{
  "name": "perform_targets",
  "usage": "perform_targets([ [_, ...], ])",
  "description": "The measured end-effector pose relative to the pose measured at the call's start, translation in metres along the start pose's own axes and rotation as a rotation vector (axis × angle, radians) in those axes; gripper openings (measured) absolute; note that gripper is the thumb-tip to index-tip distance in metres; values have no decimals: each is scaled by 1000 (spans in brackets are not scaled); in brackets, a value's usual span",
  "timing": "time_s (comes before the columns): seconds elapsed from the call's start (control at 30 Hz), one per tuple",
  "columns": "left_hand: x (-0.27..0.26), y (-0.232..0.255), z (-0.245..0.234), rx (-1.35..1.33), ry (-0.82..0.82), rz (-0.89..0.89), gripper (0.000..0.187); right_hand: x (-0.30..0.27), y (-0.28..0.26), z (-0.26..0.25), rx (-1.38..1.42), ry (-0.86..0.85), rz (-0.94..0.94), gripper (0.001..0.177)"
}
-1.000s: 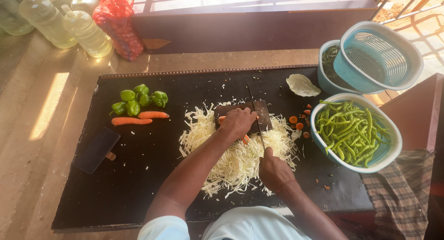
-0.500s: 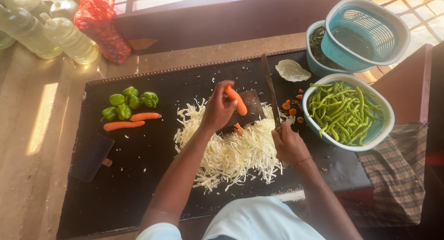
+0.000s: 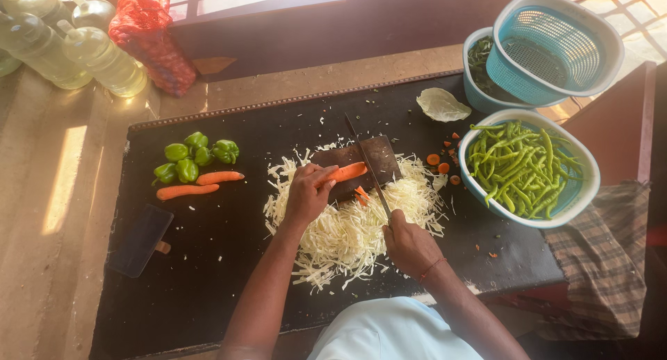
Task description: The person slices a carrot into sections with a knife on a wooden block and then juliennes those sections into thin strips, mixing them into a pile of shredded cabbage.
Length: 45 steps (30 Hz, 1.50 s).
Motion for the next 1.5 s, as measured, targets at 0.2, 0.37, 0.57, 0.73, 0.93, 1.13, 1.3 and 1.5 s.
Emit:
perform_targets([
  [0.2,7,-4,-1,-16,-26,-29,33,7,-2,0,-43,-15,37,25],
  [0.37,11,-2,0,-2,-54,7,33,22,-4,21,28,-49,-20,26],
  [0.57,12,-3,4,23,-93,38,35,58,-6,38,67,-93,0,27],
  [0.73,12,6,-3,56,-76,30,35,76,17,24,94,-119,133,25],
  [0.93,4,12,-6,154,-74,148,44,45,34,-52,138,234,-18,30],
  [1.13,29,22,34,137,-173,164,37,29,17,-21,86,119,6,25],
  [1.3,45,16,36,205,-370,205,41,9,3,-16,-18,129,-29,25],
  [1.5,58,30,43,367,-591,223,43,6,-16,-4,-108,-3,10,25],
])
Point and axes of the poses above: each hand's wrist, its own x-axis towards the middle knuckle, its own z-axis out of the palm, y = z × x, the point moved 9 cm from there along x, towards the middle knuckle, and after that the axes turned 13 degrees about z, right-handed, at the moved point
